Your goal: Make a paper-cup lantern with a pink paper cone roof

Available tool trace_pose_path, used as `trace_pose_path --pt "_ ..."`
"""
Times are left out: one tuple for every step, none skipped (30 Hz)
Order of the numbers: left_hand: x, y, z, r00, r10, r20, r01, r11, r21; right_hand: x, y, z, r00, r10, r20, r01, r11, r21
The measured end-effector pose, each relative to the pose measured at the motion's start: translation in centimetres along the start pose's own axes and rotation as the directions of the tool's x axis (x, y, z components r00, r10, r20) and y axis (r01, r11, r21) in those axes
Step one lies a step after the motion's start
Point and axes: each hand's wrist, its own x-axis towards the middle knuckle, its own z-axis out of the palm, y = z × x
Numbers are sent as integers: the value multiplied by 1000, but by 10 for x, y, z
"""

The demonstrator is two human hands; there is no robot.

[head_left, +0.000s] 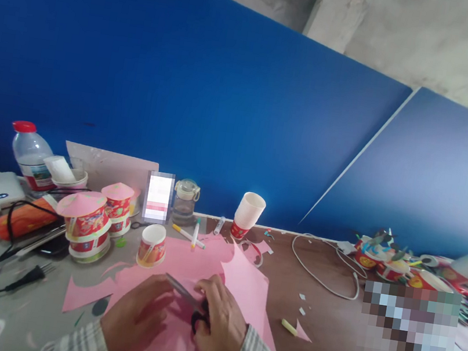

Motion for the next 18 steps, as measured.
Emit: trace_pose_path --pt "1 5 -1 998 -44 40 49 989 -136 2 -8 -3 1000 -18 11 18 1000 10" --pt "2 11 -3 991 -70 117 97 966 -241 4 -17 -6 999 -37 28 36 999 25" --pt "3 15 -5 984 -93 154 144 921 -363 7 -25 -9 998 -50 48 48 998 45" --pt "4 18 -7 975 -95 200 180 866 -466 11 -33 -11 995 -68 69 64 996 69" --pt "5 21 -8 967 -95 235 211 816 -538 14 -40 -12 993 -90 82 82 992 92" --pt "5 22 -9 962 -94 257 233 773 -590 19 -46 -13 987 -123 104 110 986 126" --pt "5 23 -9 959 -97 268 248 745 -620 22 -50 -12 982 -152 114 132 977 168" --pt "6 23 -9 959 -112 262 258 729 -634 26 -53 -11 977 -176 118 148 966 212" --pt "6 22 -8 959 -140 245 268 723 -636 29 -55 -8 974 -193 114 159 954 256" --pt "7 20 -7 958 -181 221 282 722 -632 32 -55 -5 973 -203 105 164 940 299" --pt "7 19 -6 954 -231 189 298 723 -623 34 -54 -1 973 -210 93 167 926 338" --pt "8 17 -5 946 -280 163 320 724 -611 35 -52 3 975 -207 82 162 913 374" --pt "9 16 -4 935 -326 140 342 721 -603 37 -50 7 977 -196 79 147 899 413" --pt "9 14 -3 924 -362 120 357 709 -608 38 -48 11 980 -184 78 130 881 455" --pt "10 13 -2 916 -387 102 362 692 -625 39 -45 14 982 -173 79 111 856 505" --pt "10 12 -2 911 -405 81 357 673 -648 41 -42 16 984 -163 76 92 821 563" --pt "10 11 -1 906 -419 61 349 657 -669 43 -39 17 986 -153 69 76 774 628" --pt "10 10 -1 901 -431 46 344 646 -682 45 -35 17 988 -141 63 56 709 703"
